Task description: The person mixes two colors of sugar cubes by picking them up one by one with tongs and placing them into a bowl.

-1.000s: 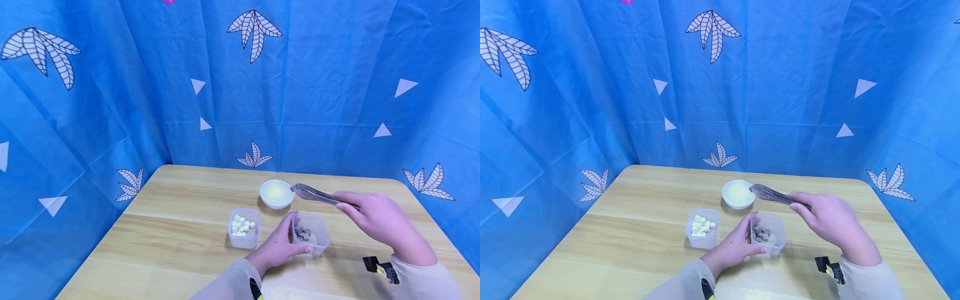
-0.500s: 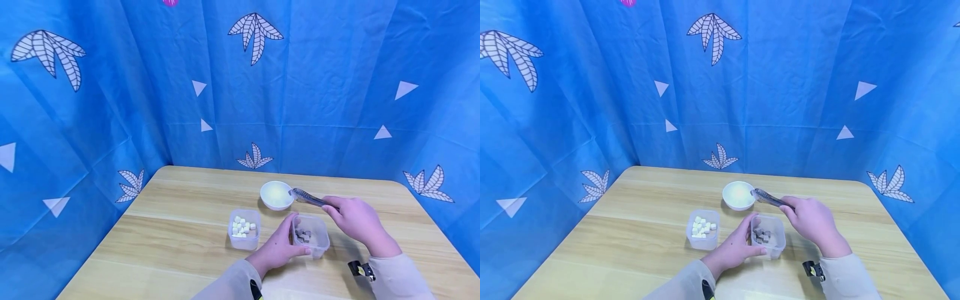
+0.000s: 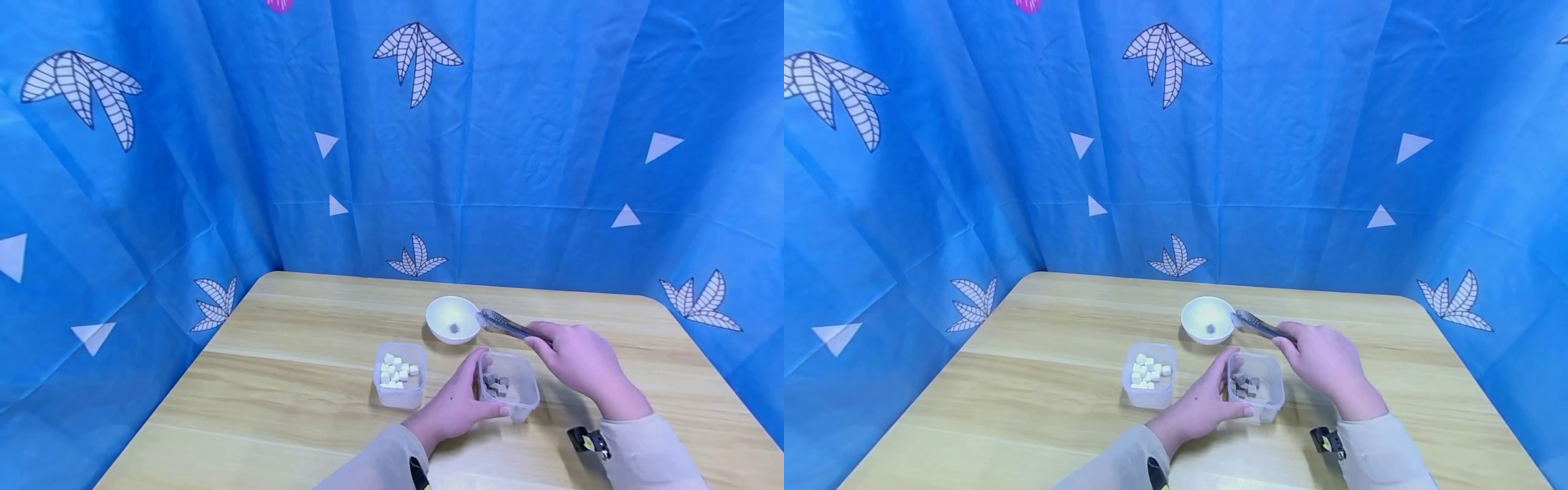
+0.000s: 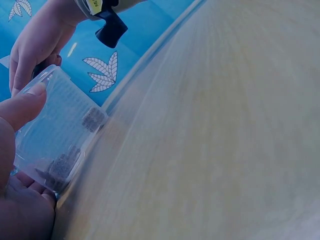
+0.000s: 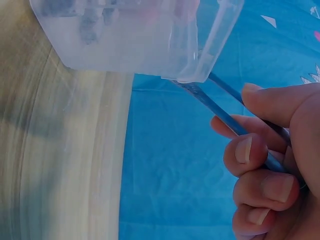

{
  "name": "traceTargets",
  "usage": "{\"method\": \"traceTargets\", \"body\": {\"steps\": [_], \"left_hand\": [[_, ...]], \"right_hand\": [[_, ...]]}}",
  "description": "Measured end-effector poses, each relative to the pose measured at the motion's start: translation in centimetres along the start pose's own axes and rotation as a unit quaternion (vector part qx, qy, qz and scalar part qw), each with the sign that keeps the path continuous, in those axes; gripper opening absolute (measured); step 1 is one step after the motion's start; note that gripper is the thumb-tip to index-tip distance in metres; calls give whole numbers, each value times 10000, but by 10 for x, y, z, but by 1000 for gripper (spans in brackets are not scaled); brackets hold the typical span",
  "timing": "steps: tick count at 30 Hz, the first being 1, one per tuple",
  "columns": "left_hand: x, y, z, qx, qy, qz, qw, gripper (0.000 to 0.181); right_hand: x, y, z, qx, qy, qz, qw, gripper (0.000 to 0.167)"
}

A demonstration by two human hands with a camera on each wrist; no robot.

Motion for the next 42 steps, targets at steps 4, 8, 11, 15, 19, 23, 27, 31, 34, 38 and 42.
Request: {"method": "traceTargets", "body": {"steps": [4,8,11,15,19,23,27,31,34,38,42], "left_hand": [[1,1,0,15,-40,23,10000,101],[1,1,-1,22,-35,-2,10000,101],[1,0,-1,25,-32,-36,10000,101],[0,-1,0,-6,-17,-80,10000,100],[-1,-1,0,-28,13,-115,9999,99],[0,0,0,-2,50,-95,9999,100],[1,0,-1,11,100,-71,9999,99],[2,1,-2,11,75,-34,10000,99],[2,1,-2,25,11,-23,10000,100],[2,1,-2,30,-8,-38,10000,99],[2,1,-2,12,-11,-64,10000,99]], "right_hand": [[1,0,-2,-10,-116,-51,9999,30],[2,1,-8,-90,-341,-87,9993,33],[4,2,-15,-182,-545,-98,9983,38],[5,5,-28,-231,-718,-215,9969,40],[4,9,-43,-197,-808,-377,9958,37],[2,11,-54,-252,-809,-497,9952,34],[2,15,-58,-400,-803,-670,9937,32],[4,19,-60,-513,-785,-850,9920,29],[6,20,-58,-589,-804,-919,9908,29],[7,21,-51,-786,-841,-956,9887,28],[4,22,-45,-997,-781,-925,9876,29]]}}
Point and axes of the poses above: each hand's wrist, its own y-axis away from the middle knuckle, its own z-axis out of the palm, x = y × z, the point moved 9 cm from there along -y, towards the middle knuckle, and after that the axes turned 9 degrees about x, right-handed, at the moved point
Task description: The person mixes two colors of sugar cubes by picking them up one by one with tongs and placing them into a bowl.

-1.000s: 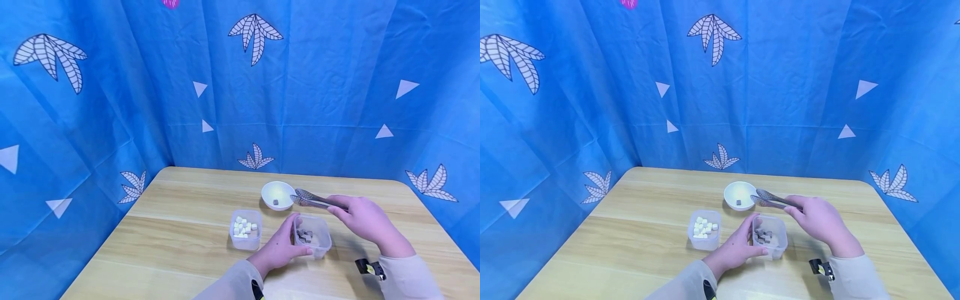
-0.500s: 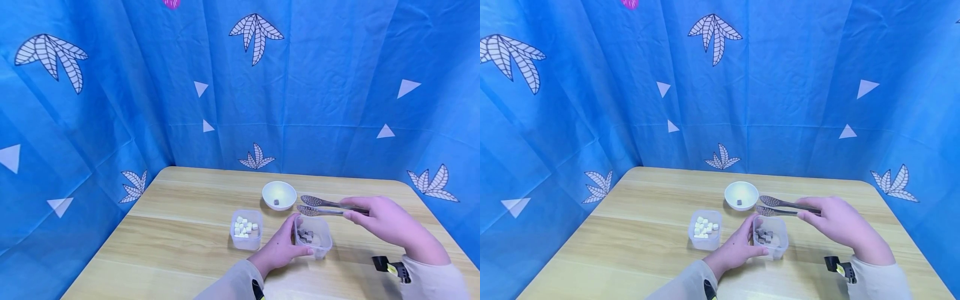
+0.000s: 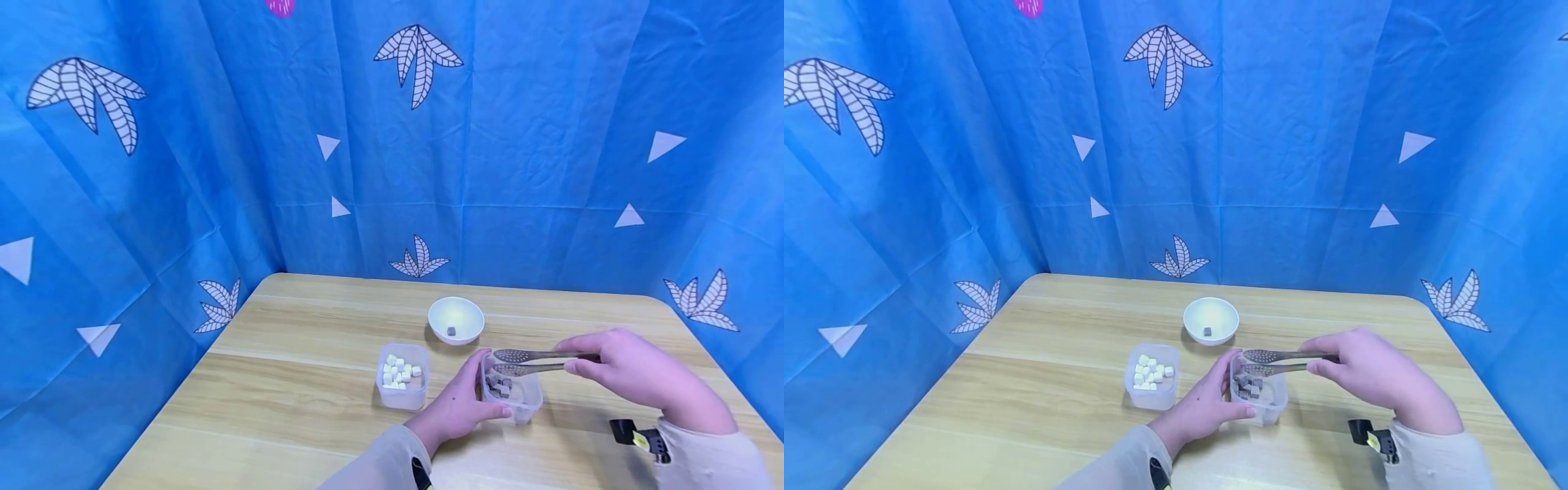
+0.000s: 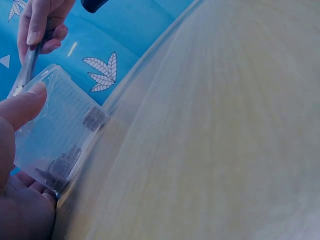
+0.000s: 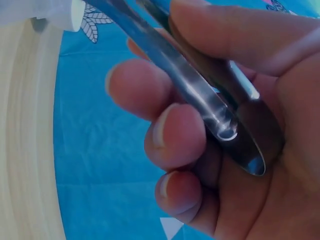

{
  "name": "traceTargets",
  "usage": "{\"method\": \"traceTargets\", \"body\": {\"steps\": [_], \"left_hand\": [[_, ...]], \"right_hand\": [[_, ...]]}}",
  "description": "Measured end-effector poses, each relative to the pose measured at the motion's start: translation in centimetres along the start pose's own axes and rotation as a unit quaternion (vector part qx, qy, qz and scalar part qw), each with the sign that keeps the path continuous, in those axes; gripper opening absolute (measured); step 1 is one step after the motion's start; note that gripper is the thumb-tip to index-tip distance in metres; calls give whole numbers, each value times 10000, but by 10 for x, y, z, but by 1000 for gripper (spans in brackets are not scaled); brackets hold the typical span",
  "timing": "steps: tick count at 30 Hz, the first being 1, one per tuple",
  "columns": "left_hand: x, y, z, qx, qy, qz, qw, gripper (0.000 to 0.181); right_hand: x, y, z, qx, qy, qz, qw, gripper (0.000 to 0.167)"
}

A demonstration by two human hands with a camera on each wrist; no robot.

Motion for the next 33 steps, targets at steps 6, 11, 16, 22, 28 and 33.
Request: {"method": "traceTargets", "body": {"steps": [6,11,16,22,28,33], "left_hand": [[-1,0,1,-18,46,-50,10000,100],[-2,1,1,-31,67,-81,9999,99],[-4,1,1,-23,-1,-87,10000,100],[-3,0,2,-49,166,-89,9998,100],[-2,0,1,-76,250,-71,9996,100],[-1,0,0,-53,275,-94,9996,99]], "right_hand": [[-6,-5,12,-167,24,65,9998,27],[-9,-8,23,-308,134,143,9993,23],[-11,-9,31,-363,242,-15,9990,20],[-14,-9,31,-379,150,-205,9990,15],[-15,-7,23,-363,48,-214,9991,21],[-9,-6,15,-258,16,-28,9997,26]]}}
Point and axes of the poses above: each hand's wrist, its own y-axis away from the middle knuckle, its own z-axis out of the palm, x = y × z, the point moved 9 cm from there along -y, towards the middle knuckle, and after that the axes turned 9 degrees about x, right-handed, at the moved point
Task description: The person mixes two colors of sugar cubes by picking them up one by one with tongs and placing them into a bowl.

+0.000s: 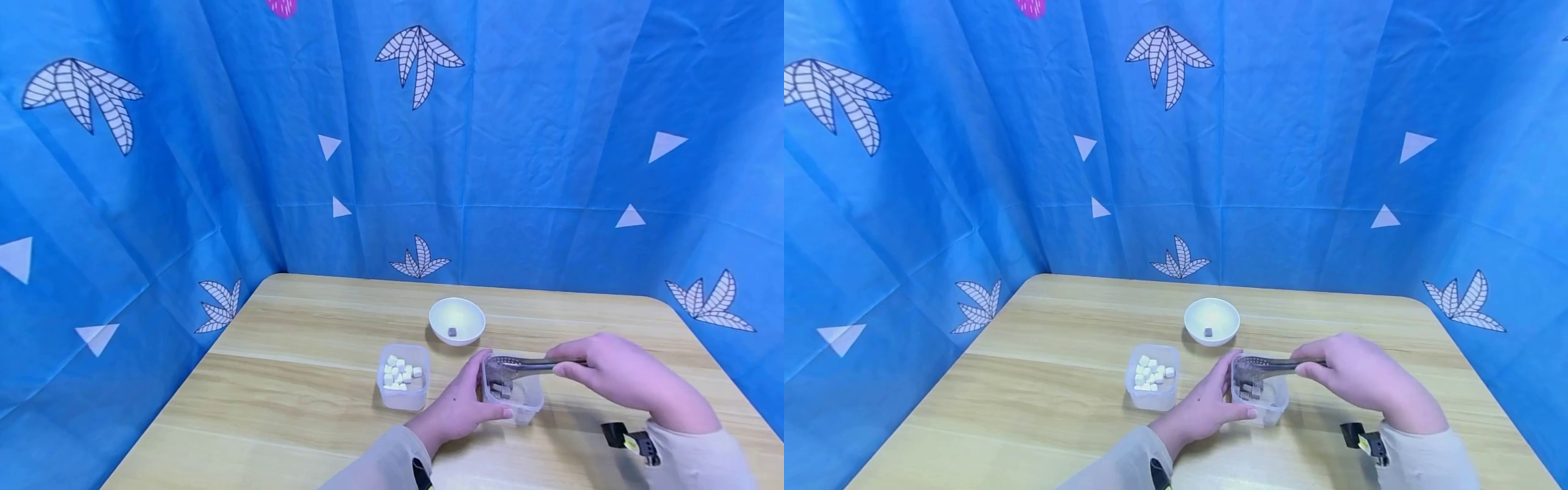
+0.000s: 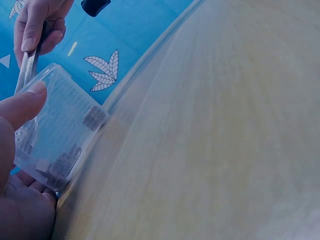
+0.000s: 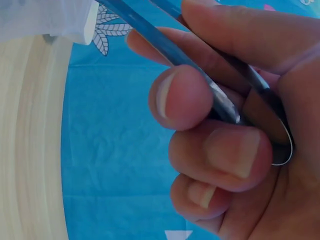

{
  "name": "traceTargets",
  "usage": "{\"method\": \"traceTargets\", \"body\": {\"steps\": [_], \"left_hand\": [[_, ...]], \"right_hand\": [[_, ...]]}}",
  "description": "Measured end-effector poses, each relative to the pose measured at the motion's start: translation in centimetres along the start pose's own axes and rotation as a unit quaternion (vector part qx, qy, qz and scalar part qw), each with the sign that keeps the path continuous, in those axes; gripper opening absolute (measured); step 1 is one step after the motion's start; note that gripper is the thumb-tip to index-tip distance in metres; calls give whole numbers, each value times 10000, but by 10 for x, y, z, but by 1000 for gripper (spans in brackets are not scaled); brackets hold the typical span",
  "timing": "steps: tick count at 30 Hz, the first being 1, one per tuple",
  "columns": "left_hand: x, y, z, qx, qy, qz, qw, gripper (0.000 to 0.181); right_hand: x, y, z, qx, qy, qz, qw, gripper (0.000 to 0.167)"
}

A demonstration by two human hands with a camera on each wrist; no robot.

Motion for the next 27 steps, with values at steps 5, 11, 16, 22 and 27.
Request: {"method": "traceTargets", "body": {"steps": [5,11,16,22,27], "left_hand": [[1,0,0,33,-36,24,10000,100],[2,0,0,28,-37,-5,10000,100],[2,0,0,0,-103,-72,9999,97],[2,0,-1,18,-179,-59,9998,97],[1,-1,0,37,-178,-23,9998,97]], "right_hand": [[2,2,-10,243,130,-115,9996,25],[0,1,-20,699,294,-136,9970,25],[2,-6,-18,1066,339,72,9937,28],[12,-15,-1,1109,389,442,9921,34],[18,-20,12,1146,409,662,9904,35]]}}
Point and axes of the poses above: each hand's wrist, its own y-axis away from the middle knuckle, its own z-axis out of the palm, x = y × z, the point moved 9 cm from there along -y, towards the middle knuckle, and after that the axes turned 9 degrees about x, right-handed, at the moved point
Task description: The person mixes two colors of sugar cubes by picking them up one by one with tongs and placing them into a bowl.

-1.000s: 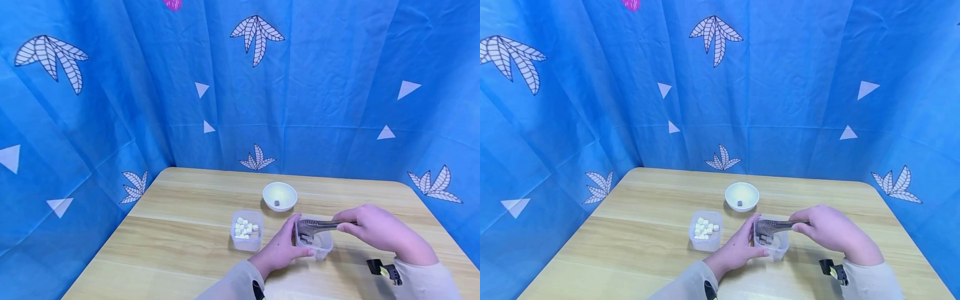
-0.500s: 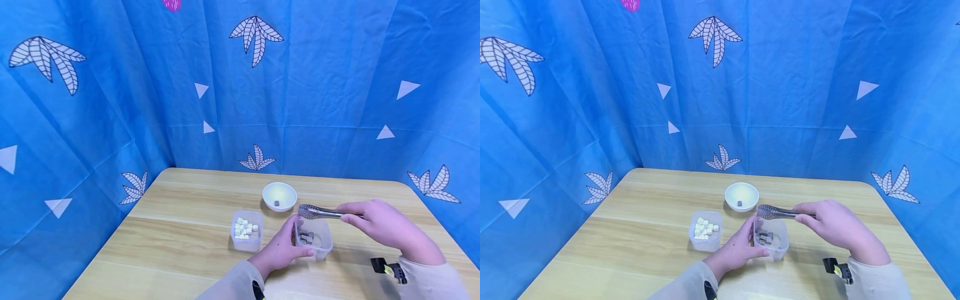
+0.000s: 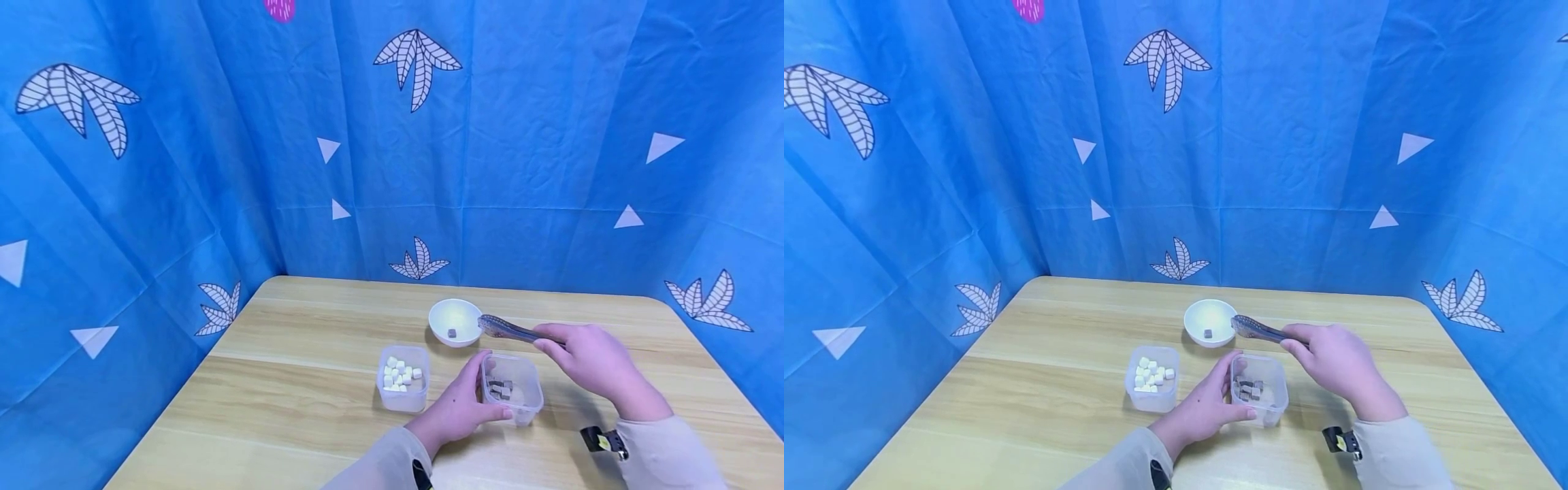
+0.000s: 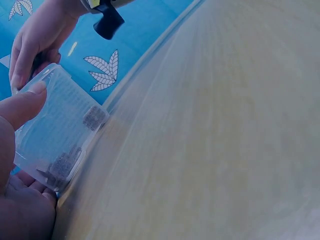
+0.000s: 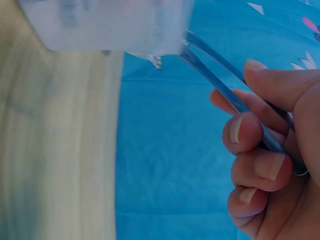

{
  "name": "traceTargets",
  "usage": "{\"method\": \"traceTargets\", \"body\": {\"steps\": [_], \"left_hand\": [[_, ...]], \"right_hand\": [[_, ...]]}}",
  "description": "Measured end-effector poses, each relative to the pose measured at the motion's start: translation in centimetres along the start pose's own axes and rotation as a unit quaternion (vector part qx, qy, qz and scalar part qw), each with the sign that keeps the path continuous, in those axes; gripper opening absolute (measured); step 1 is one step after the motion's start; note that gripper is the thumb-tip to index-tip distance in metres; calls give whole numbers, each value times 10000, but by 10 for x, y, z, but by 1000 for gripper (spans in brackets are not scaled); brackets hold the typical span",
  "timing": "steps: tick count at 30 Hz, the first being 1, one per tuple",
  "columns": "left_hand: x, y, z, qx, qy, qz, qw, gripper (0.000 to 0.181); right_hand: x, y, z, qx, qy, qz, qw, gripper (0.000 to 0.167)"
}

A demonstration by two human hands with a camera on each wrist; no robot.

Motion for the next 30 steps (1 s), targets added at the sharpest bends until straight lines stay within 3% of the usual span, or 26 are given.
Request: {"method": "traceTargets", "body": {"steps": [14,22,25,30], "left_hand": [[1,0,0,-18,30,31,10000,96],[-1,0,0,-15,-9,-16,10000,96],[-2,0,1,-21,25,-14,10000,97],[-2,0,1,-30,41,-27,10000,98]], "right_hand": [[7,-2,14,-109,51,218,9997,36],[8,0,23,-600,-228,385,9972,25],[8,2,20,-624,-426,448,9961,23],[8,3,-3,-358,-562,299,9973,26]]}}
Point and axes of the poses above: each hand's wrist, its own y-axis away from the middle knuckle, its own z-axis out of the palm, x = y × z, the point moved 9 cm from there along -y, towards the middle knuckle, and after that the axes turned 9 degrees about x, right-handed, at the moved point
